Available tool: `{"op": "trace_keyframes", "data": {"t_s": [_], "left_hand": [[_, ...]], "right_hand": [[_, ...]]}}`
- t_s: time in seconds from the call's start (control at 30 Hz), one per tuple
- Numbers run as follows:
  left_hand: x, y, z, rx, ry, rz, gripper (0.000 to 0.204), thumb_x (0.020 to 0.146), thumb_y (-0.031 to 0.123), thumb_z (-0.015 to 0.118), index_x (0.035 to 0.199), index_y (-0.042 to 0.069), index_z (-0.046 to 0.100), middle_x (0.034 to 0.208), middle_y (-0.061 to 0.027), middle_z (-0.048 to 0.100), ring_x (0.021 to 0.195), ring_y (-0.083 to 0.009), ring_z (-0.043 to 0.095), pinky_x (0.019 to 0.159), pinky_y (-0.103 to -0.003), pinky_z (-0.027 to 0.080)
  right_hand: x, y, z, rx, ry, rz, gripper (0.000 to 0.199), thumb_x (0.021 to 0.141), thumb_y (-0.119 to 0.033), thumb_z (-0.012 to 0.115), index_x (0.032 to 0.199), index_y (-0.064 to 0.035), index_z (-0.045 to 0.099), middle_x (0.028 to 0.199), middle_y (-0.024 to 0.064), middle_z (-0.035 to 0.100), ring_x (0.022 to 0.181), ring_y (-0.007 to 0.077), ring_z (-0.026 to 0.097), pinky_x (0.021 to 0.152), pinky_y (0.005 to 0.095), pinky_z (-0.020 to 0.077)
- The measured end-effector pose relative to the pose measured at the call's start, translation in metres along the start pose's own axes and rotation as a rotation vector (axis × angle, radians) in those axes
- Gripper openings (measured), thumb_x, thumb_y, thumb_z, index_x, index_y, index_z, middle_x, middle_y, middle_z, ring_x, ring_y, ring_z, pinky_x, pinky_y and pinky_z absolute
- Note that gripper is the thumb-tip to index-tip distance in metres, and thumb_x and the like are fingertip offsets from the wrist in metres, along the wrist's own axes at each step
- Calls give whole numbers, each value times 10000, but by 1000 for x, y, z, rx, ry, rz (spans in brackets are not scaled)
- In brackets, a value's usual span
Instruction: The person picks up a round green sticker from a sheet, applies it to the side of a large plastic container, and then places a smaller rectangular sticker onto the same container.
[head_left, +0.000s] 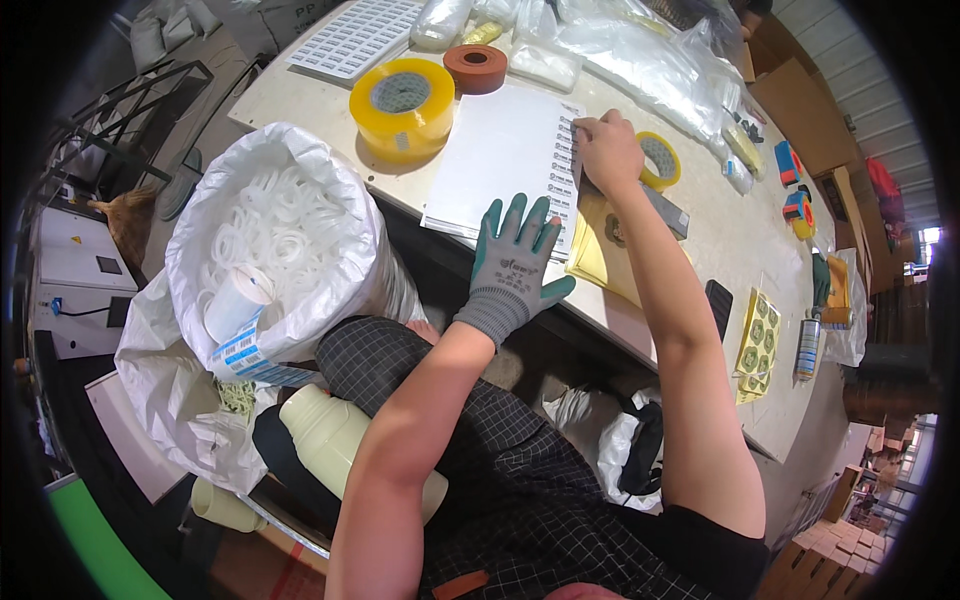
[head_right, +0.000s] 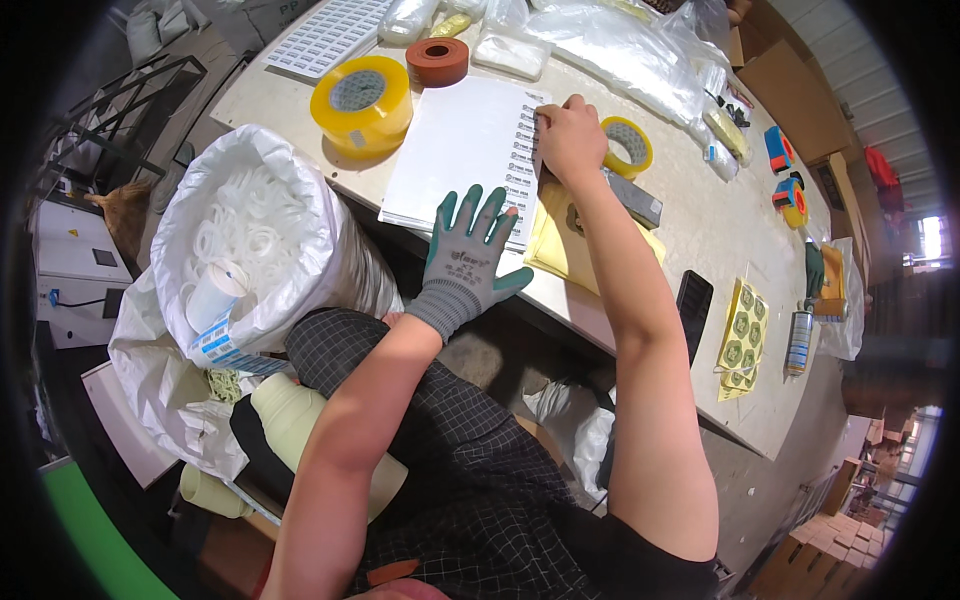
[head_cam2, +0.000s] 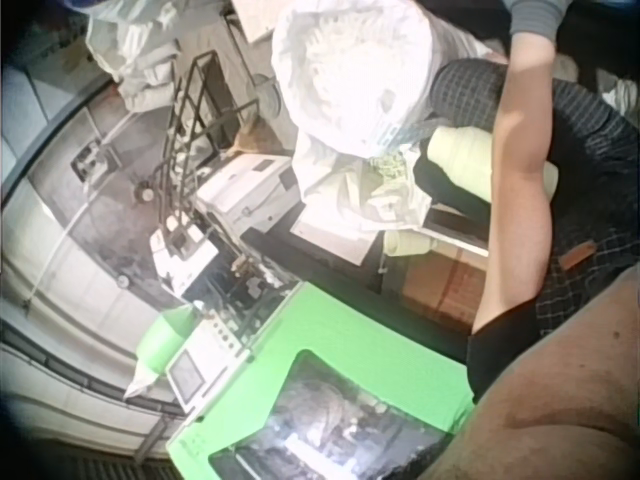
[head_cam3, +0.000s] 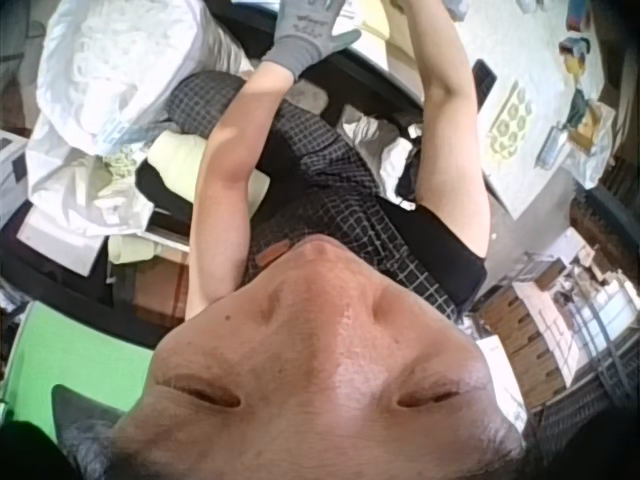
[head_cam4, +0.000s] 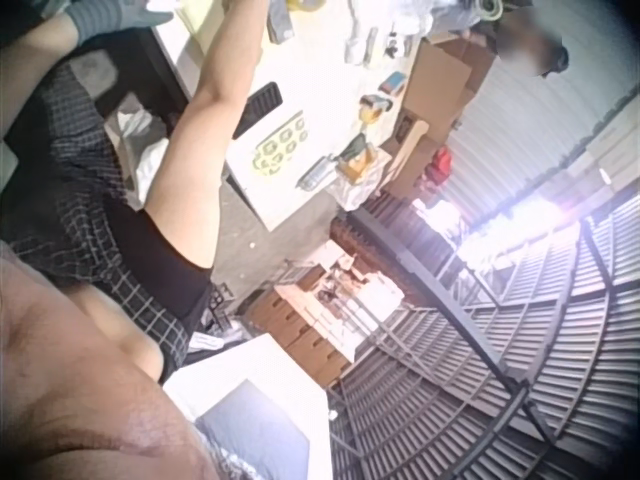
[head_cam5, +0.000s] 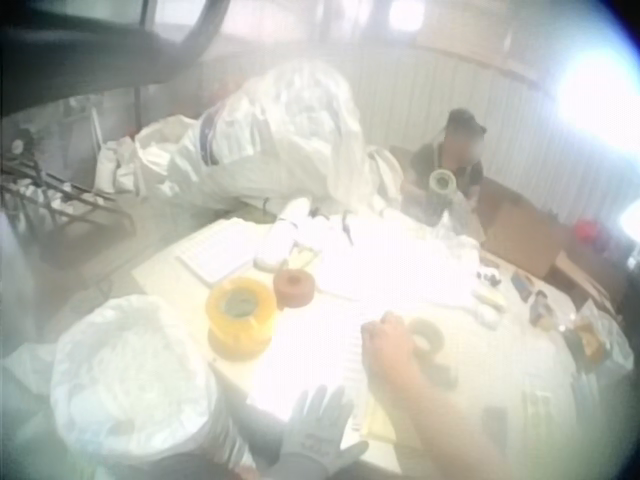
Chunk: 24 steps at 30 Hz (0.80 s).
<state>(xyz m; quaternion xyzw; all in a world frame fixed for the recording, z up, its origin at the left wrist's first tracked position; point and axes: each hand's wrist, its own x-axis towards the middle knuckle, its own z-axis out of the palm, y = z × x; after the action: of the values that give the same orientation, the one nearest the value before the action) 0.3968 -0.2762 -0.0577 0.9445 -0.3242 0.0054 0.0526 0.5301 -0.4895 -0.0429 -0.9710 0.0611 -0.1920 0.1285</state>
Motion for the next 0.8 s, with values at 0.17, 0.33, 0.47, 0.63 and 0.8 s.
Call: {"op": "trace_keyframes", "data": {"t_s": [0.17, 0.33, 0.47, 0.63, 0.8], "left_hand": [[-1, -2, 3, -9, 57, -9, 926, 953, 736, 529, 1632, 115, 418, 1716, -153, 312, 1606, -370, 232, 1307, -602, 82], [-19, 12, -34, 76, -95, 6, 798, 904, 636, 615, 1458, 62, 610, 1491, -187, 586, 1464, -390, 418, 1240, -586, 224], [-146, 49, -86, -78, -294, 289, 620, 1030, 583, 521, 1403, 105, 653, 1431, -160, 628, 1386, -335, 537, 1243, -578, 279], [-299, 38, -90, -395, 330, -91, 334, 895, 425, 774, 1046, 133, 716, 1157, -42, 689, 1033, -219, 670, 882, -417, 543], [-381, 33, -71, -150, 640, -717, 425, 813, 306, 860, 1155, 135, 673, 1216, -38, 697, 1023, -269, 665, 864, -441, 500]], "right_hand": [[-8, -19, -15, 434, 55, 41, 282, 1004, -342, 649, 1209, -251, 820, 1131, 123, 666, 1075, 312, 668, 909, 437, 541], [-96, -100, -62, 736, -144, -217, 256, 1022, -113, 683, 1251, -102, 797, 994, 62, 579, 917, 176, 574, 805, 291, 480], [-167, -129, -68, 882, -380, -203, 276, 1000, -47, 682, 1255, -55, 786, 991, 37, 555, 915, 148, 546, 838, 271, 456], [-262, -198, -73, 1017, -695, -262, 303, 919, 13, 734, 1209, -48, 800, 982, 35, 529, 927, 161, 548, 811, 279, 465], [-324, -247, -86, 789, -367, -714, 425, 765, -69, 856, 1162, -218, 837, 956, 12, 601, 841, 205, 573, 665, 317, 495]]}}
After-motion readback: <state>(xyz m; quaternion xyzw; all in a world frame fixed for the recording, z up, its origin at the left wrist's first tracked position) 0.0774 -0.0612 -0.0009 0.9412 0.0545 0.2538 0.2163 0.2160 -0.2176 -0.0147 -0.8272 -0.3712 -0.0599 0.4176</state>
